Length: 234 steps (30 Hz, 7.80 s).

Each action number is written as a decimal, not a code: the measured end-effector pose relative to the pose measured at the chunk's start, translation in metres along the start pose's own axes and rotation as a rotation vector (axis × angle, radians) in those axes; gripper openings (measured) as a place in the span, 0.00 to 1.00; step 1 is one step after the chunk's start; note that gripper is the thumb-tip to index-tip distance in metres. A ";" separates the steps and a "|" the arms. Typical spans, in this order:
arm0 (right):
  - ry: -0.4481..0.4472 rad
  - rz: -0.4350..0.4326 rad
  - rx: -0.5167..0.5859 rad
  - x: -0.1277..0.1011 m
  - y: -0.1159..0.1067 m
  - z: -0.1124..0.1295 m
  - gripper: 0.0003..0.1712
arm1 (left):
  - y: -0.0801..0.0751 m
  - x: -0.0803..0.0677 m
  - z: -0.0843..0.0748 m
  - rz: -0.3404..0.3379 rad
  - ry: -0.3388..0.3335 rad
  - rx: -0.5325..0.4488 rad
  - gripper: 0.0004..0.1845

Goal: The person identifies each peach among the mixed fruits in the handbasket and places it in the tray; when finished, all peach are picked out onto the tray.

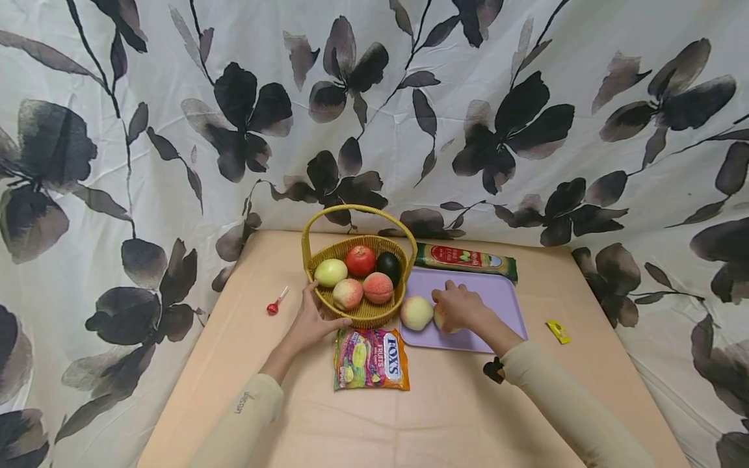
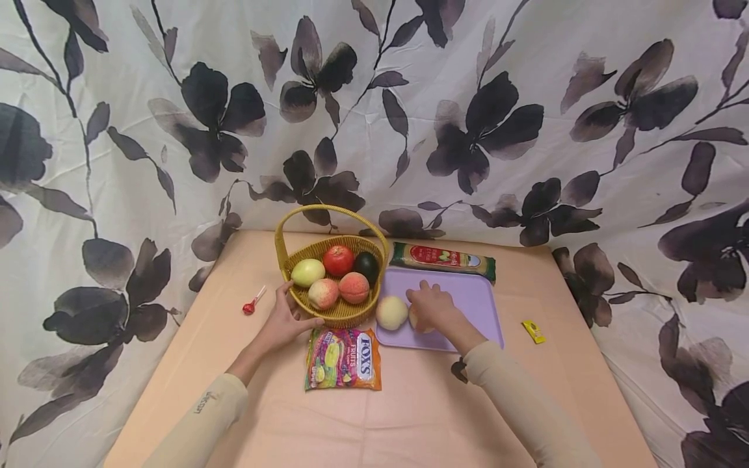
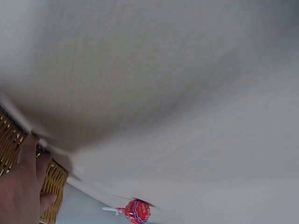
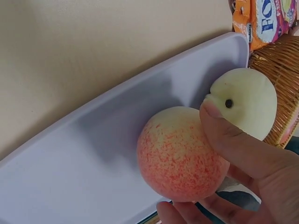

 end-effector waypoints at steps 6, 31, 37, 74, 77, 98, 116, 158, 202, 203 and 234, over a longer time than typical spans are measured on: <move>-0.006 -0.013 0.019 -0.006 -0.010 0.001 0.40 | 0.000 0.000 0.000 -0.001 0.006 -0.004 0.73; -0.312 0.037 0.091 0.046 -0.104 0.141 0.25 | -0.004 0.001 0.003 -0.003 0.012 -0.021 0.72; -0.266 -0.024 0.026 0.075 -0.097 0.160 0.13 | -0.003 0.001 0.003 0.002 0.007 -0.035 0.72; -0.323 0.126 -0.033 0.092 -0.039 0.198 0.33 | -0.001 -0.001 0.000 -0.004 0.001 0.042 0.71; -0.339 0.134 -0.042 0.089 -0.038 0.199 0.28 | -0.001 -0.001 0.000 -0.006 0.001 0.035 0.71; -0.427 0.083 0.132 0.036 -0.105 0.144 0.33 | 0.002 -0.001 0.003 0.012 -0.003 -0.025 0.72; -0.189 0.131 0.340 -0.034 -0.076 -0.011 0.32 | -0.002 -0.002 0.002 -0.008 0.008 0.005 0.71; -0.073 -0.015 0.328 -0.040 0.008 -0.084 0.32 | 0.001 -0.003 0.000 -0.006 0.015 0.008 0.71; -0.324 0.143 0.168 -0.009 -0.081 0.089 0.33 | 0.002 -0.006 -0.001 0.001 0.031 -0.015 0.71; -0.333 0.148 0.152 -0.002 -0.082 0.099 0.33 | 0.002 -0.005 -0.001 0.001 0.030 -0.014 0.71; -0.252 0.217 -0.082 0.087 -0.045 0.197 0.32 | -0.001 -0.003 0.003 0.010 0.007 0.001 0.70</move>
Point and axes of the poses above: each hand's wrist, its own x-axis towards the middle knuckle, its own y-axis out of the palm, z = x × y, the point moved 9 cm from there along x, towards the middle knuckle, and after that the axes turned 2 degrees about z, right-handed, at the moved point
